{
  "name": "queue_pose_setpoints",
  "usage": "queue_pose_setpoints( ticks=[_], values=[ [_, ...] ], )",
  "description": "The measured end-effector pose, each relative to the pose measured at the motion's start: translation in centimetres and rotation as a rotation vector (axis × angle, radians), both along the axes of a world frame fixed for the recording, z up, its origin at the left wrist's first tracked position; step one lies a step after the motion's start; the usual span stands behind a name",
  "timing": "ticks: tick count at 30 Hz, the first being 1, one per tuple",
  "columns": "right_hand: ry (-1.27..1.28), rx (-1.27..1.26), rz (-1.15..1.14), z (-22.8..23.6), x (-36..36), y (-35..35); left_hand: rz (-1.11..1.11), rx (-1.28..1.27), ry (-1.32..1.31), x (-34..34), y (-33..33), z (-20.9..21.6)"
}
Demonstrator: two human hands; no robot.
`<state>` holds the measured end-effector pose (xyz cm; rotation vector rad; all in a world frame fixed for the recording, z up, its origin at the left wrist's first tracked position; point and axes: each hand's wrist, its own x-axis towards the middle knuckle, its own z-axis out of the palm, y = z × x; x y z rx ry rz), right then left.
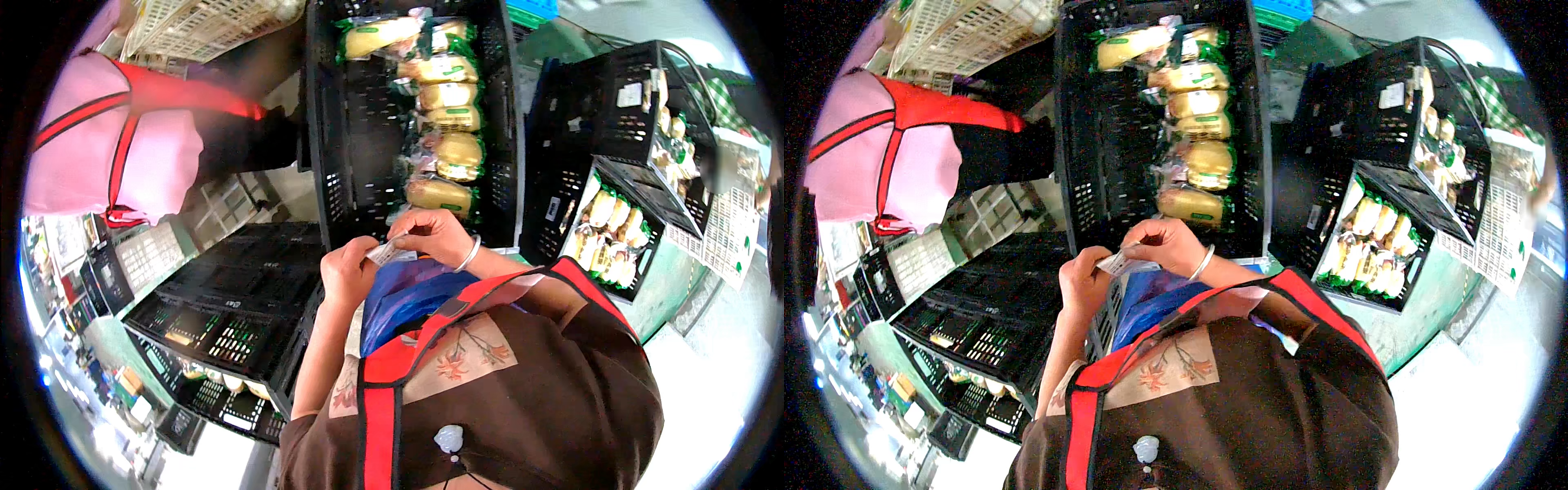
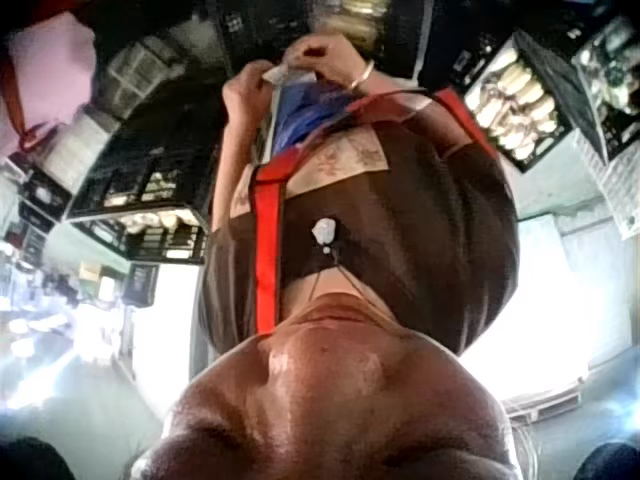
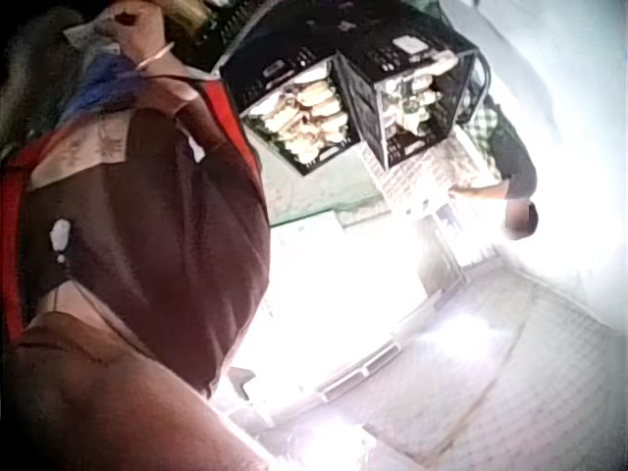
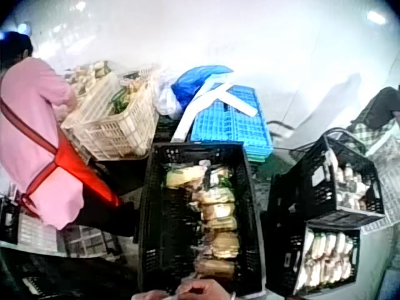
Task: The person is stocking packaged food items into black plastic crates in a warehouse or backroom setting. They pick up items from a white basket and place them into the crates, occasionally handling labels or papers. Another worker is visible nearby performing similar tasks.
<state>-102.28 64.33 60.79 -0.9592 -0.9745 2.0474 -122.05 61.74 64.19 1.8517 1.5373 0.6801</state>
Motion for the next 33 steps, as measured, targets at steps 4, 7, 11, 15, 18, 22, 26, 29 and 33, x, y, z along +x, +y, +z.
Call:
queue_pose_setpoints(
  ticks=[4, 7, 11, 15, 18, 22, 26, 29, 33],
  values=[
    [-0.202, 0.230, -0.419, 1.2, 1.7, 0.4, 0.001, 0.082, 0.164, 0.0, -1.1, 0.4],
    [-0.618, 0.179, -0.515, -0.9, 6.5, 5.2, -0.009, 0.206, 0.178, -1.3, -1.0, 0.8],
    [-1.375, 0.654, 0.024, -8.3, 11.4, 8.2, -0.019, 0.052, 0.203, -2.8, -1.8, 0.7],
    [-1.582, 0.799, 0.333, -12.6, 10.1, 9.5, -0.082, 0.010, 0.289, -2.5, -1.7, 0.8],
    [-1.623, 0.818, 0.296, -13.8, 10.1, 10.2, -0.100, 0.012, 0.304, -2.7, -1.7, 0.5],
    [-1.743, 0.710, 0.113, -11.4, 8.7, 10.5, 0.016, -0.119, 0.161, -2.4, -1.6, -0.1],
    [-1.504, 0.822, 0.331, -14.2, 9.6, 10.7, 0.071, -0.336, 0.229, -1.8, -1.4, 0.7],
    [-1.506, 0.614, 0.297, -14.5, 10.1, 11.7, 0.096, -0.276, 0.216, -1.4, -1.0, 0.9],
    [-1.161, 0.830, 0.118, -10.4, 6.7, 9.9, 0.035, -0.121, 0.193, -2.0, -1.4, 0.3]
  ],
)
